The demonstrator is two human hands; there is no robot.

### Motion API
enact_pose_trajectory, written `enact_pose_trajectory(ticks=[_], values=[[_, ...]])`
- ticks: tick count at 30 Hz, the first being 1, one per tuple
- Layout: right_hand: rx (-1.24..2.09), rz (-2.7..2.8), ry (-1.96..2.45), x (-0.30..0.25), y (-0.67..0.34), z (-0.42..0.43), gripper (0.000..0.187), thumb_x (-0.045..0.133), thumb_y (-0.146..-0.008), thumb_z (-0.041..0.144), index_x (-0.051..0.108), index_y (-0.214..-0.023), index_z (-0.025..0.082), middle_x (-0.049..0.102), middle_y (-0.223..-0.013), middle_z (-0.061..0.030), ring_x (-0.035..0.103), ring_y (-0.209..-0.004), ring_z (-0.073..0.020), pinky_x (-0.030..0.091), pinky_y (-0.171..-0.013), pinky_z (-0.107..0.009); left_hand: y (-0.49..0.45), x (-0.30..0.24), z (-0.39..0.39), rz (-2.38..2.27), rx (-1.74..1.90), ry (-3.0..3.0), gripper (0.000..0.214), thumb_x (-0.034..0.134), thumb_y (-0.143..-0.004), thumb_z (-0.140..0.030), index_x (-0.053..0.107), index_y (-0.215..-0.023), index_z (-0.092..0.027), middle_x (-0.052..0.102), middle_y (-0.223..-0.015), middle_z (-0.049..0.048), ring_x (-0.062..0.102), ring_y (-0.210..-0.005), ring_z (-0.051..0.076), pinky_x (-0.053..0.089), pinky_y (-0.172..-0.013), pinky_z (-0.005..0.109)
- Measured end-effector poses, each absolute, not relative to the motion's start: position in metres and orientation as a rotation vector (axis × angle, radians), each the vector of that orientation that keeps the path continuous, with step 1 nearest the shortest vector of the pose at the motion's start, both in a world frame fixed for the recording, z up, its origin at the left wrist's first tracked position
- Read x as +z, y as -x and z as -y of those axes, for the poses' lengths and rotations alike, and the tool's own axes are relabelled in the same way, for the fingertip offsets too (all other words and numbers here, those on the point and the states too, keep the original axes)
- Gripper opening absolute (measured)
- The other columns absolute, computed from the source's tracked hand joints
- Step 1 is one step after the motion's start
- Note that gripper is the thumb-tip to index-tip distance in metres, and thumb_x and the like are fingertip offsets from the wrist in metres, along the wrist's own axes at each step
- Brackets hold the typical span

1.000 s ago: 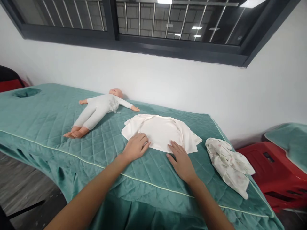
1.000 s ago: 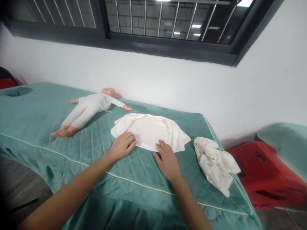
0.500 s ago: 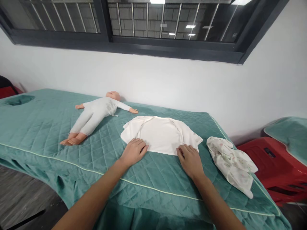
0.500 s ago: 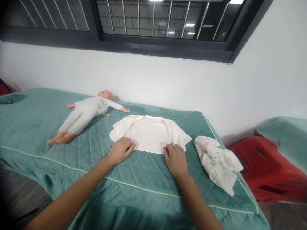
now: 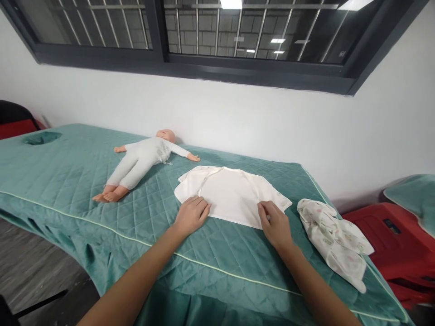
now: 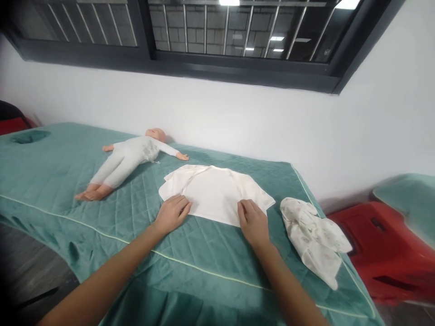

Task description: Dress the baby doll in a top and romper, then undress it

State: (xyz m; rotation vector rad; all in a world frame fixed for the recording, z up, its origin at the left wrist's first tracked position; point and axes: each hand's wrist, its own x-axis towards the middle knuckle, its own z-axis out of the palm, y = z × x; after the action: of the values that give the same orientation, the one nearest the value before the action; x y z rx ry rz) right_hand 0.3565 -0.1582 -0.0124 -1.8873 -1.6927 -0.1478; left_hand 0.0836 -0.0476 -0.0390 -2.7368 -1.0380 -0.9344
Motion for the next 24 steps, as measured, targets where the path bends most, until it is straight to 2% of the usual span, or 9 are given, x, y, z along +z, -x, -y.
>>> enact_pose_trajectory(ticks=[3,5,7,9,12,16,19,24], values=[[0.061,1.568,1.812,-0.007,-0.339,0.123,0.04,0.036,-0.1,0.043,0.061,-0.121,0.018,0.068,-0.123,-0.0114,0.063,-0.112,-0.022,0.047,-0.097,-0.032,-0.084,-0.041,0.044,1.191,-1.111,2.663,0.033,0.038,-0.102,-0.031,0.055,-0.076,-0.022,0.061,-0.075,0.005,0.056,-0.077,0.021,0.045,-0.075,0.036],[0.129,1.608,1.878,-0.005,-0.328,0.091,0.051,0.038,-0.099,0.045,0.053,-0.137,0.015,0.06,-0.139,-0.0145,0.055,-0.128,-0.025,0.041,-0.109,-0.037,-0.082,-0.045,0.039,1.323,-1.28,2.6,0.028,0.039,-0.101,-0.031,0.057,-0.082,-0.022,0.063,-0.082,0.0054,0.058,-0.083,0.021,0.047,-0.081,0.037],[0.143,1.72,1.957,-0.008,-0.319,0.061,0.062,0.036,-0.1,0.045,0.041,-0.148,0.006,0.048,-0.152,-0.0189,0.043,-0.141,-0.0259,0.031,-0.117,-0.038,-0.076,-0.049,0.031,1.482,-1.453,2.502,0.02,0.041,-0.1,-0.031,0.058,-0.091,-0.023,0.066,-0.093,0.0066,0.061,-0.093,0.022,0.049,-0.088,0.038],[0.112,1.797,2.099,-0.014,-0.316,0.037,0.069,0.033,-0.101,0.046,0.032,-0.153,-0.001,0.034,-0.16,-0.0217,0.029,-0.15,-0.0275,0.022,-0.122,-0.041,-0.067,-0.053,0.019,1.676,-1.557,2.367,0.017,0.044,-0.097,-0.03,0.058,-0.102,-0.023,0.067,-0.106,0.0085,0.06,-0.104,0.023,0.049,-0.095,0.039],[0.051,1.845,2.29,-0.027,-0.319,0.021,0.075,0.025,-0.103,0.051,0.028,-0.155,-0.003,0.024,-0.164,-0.0218,0.016,-0.154,-0.0283,0.013,-0.123,-0.044,-0.048,-0.054,-0.005,1.971,-1.468,2.194,0.024,0.046,-0.094,-0.03,0.058,-0.115,-0.022,0.064,-0.119,0.0115,0.058,-0.115,0.026,0.047,-0.102,0.041],[0.029,1.819,2.376,-0.034,-0.325,0.014,0.08,0.021,-0.102,0.056,0.026,-0.156,-0.003,0.019,-0.166,-0.0213,0.016,-0.154,-0.0285,0.014,-0.123,-0.04,-0.035,-0.047,-0.039,2.176,-1.089,2.186,0.031,0.052,-0.092,-0.036,0.058,-0.119,-0.02,0.058,-0.134,0.0143,0.052,-0.128,0.032,0.042,-0.107,0.048],[0.068,1.738,2.425,-0.033,-0.326,0.01,0.081,0.02,-0.101,0.057,0.024,-0.156,-0.003,0.017,-0.166,-0.0211,0.018,-0.154,-0.0288,0.017,-0.123,-0.039,-0.036,-0.043,-0.056,2.204,-0.854,2.259,0.032,0.055,-0.091,-0.044,0.061,-0.113,-0.022,0.052,-0.145,0.0145,0.049,-0.132,0.034,0.039,-0.108,0.052],[0.051,1.701,2.447,-0.031,-0.323,0.006,0.079,0.022,-0.102,0.056,0.025,-0.157,-0.001,0.021,-0.165,-0.021,0.022,-0.153,-0.0302,0.019,-0.122,-0.041,-0.033,-0.042,-0.077,2.161,-0.851,2.385,0.023,0.053,-0.092,-0.044,0.064,-0.096,-0.024,0.063,-0.134,0.0092,0.054,-0.126,0.031,0.041,-0.105,0.048]])
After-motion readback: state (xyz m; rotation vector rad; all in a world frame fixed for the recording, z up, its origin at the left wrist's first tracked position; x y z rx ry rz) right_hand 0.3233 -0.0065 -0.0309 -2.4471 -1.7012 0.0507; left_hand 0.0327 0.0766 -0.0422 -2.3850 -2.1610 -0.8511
